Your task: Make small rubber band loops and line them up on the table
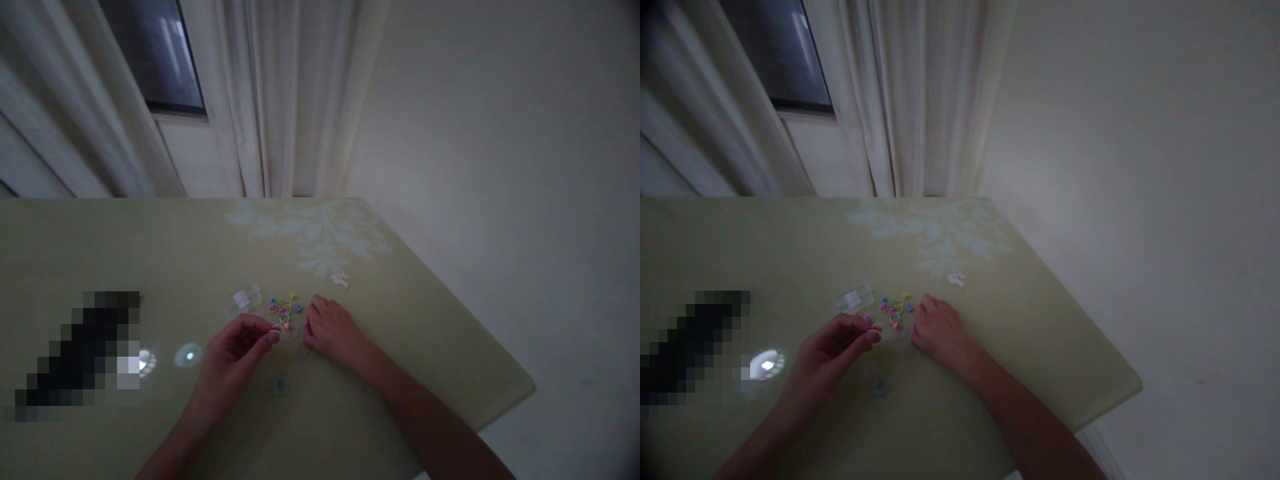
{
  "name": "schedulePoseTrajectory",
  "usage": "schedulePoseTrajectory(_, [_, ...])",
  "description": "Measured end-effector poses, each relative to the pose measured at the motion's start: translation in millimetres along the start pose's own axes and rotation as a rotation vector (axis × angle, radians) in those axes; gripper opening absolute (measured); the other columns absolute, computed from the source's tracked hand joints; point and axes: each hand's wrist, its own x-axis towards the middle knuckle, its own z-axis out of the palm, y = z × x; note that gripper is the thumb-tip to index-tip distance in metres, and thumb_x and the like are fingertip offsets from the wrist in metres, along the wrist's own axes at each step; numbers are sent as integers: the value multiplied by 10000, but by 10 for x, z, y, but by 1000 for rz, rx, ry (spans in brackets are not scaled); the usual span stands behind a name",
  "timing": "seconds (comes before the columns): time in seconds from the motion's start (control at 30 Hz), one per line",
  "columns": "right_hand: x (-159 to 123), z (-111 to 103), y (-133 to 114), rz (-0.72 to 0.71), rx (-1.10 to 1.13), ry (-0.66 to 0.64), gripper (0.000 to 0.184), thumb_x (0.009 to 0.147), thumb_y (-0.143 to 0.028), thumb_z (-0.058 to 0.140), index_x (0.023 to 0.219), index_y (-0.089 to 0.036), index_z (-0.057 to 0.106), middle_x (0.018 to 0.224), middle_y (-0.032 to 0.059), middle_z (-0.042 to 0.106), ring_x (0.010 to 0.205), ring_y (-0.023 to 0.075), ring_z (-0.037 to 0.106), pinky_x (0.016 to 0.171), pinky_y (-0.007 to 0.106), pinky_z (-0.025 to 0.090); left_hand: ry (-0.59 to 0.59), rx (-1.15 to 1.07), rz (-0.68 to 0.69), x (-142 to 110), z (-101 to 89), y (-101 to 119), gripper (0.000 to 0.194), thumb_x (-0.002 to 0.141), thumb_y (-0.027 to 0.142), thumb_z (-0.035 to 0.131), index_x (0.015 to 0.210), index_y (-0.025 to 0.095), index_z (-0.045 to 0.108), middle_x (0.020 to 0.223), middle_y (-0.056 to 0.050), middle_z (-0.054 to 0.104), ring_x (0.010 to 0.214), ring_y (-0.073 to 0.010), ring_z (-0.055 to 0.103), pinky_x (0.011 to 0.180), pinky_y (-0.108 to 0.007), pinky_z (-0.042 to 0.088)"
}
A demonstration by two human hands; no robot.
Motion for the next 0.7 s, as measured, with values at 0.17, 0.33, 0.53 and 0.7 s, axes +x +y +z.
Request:
schedulePoseTrajectory(0.17, [-5, -103, -7, 24, 73, -29, 139, 1004, -226, 591, 1030, -134, 692, 1041, 106, 653, 924, 223, 609, 811, 335, 473, -27, 59, -3, 0, -19, -10, 180, 836, 375, 819, 952, 240, 795, 933, -30, 828, 856, -198, 783, 790, -288, 638])
schedulePoseTrajectory(0.33, [-12, -203, -19, 47, 113, -65, 130, 988, -228, 610, 975, -139, 703, 1008, 91, 661, 884, 201, 605, 780, 318, 448, -10, 60, 20, -1, -19, -22, 138, 835, 356, 819, 864, 227, 776, 900, -33, 831, 859, -198, 791, 802, -276, 636])
schedulePoseTrajectory(0.53, [-30, -147, -2, 3, 51, -90, 136, 946, -225, 616, 957, -129, 711, 1018, 119, 664, 884, 226, 597, 785, 338, 448, 2, 58, 86, 10, -1, -18, 121, 830, 330, 818, 835, 222, 764, 838, -22, 807, 785, -178, 783, 733, -243, 633])
schedulePoseTrajectory(0.7, [-45, -268, 11, -2, 271, -42, 31, 886, -180, 670, 894, -150, 663, 981, 86, 625, 879, 212, 566, 810, 327, 445, -17, 88, 105, 14, -24, 6, 61, 823, 301, 796, 832, 243, 812, 927, -45, 845, 868, -208, 809, 799, -273, 648])
